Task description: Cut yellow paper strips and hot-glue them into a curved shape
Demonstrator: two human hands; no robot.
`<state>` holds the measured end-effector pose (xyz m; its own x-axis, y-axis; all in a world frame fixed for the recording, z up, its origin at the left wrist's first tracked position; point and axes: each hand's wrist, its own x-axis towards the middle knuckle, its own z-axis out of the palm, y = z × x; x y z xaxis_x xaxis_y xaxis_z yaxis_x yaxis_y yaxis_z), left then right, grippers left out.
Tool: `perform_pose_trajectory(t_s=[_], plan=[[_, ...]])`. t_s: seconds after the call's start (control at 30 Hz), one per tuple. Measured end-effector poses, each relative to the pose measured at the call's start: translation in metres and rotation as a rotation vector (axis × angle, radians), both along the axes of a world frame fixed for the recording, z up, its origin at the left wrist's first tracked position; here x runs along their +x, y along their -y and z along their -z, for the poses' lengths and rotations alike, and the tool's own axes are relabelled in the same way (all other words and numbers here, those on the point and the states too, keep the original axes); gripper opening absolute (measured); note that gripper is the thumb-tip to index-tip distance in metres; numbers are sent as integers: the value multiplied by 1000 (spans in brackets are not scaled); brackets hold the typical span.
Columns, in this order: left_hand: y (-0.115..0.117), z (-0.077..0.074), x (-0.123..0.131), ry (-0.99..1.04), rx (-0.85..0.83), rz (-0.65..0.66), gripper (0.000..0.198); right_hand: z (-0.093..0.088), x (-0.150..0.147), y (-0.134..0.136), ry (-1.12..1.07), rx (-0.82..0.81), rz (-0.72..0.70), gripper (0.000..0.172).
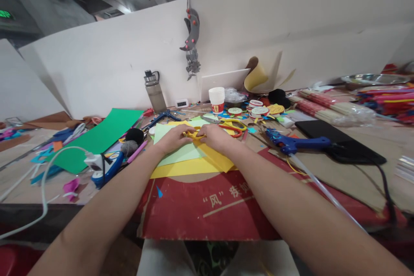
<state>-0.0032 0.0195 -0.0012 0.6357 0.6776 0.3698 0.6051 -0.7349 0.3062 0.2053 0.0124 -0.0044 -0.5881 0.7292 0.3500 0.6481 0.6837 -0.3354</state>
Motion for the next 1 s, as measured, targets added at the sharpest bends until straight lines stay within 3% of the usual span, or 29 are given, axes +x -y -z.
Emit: perform_pose_trajectory(t_s=[0.17,0.33,0.6,0.87,1.0], plan=[[3,-3,1,-54,83,-116,7,-1,-2,0,-57,89,-14,22],[7,-7,3,-19,120,-115,12,-2,-2,-1,-166,331,144,29],[10,-9,6,-27,172,-88,12,-9,-1,5,24,279,182,20],[7,-8,6,-5,182,-86,13,-15,-9,14,118,330,63,25],[7,-9,7,47,179,-76,14,-15,-10,16,87,315,139,24]])
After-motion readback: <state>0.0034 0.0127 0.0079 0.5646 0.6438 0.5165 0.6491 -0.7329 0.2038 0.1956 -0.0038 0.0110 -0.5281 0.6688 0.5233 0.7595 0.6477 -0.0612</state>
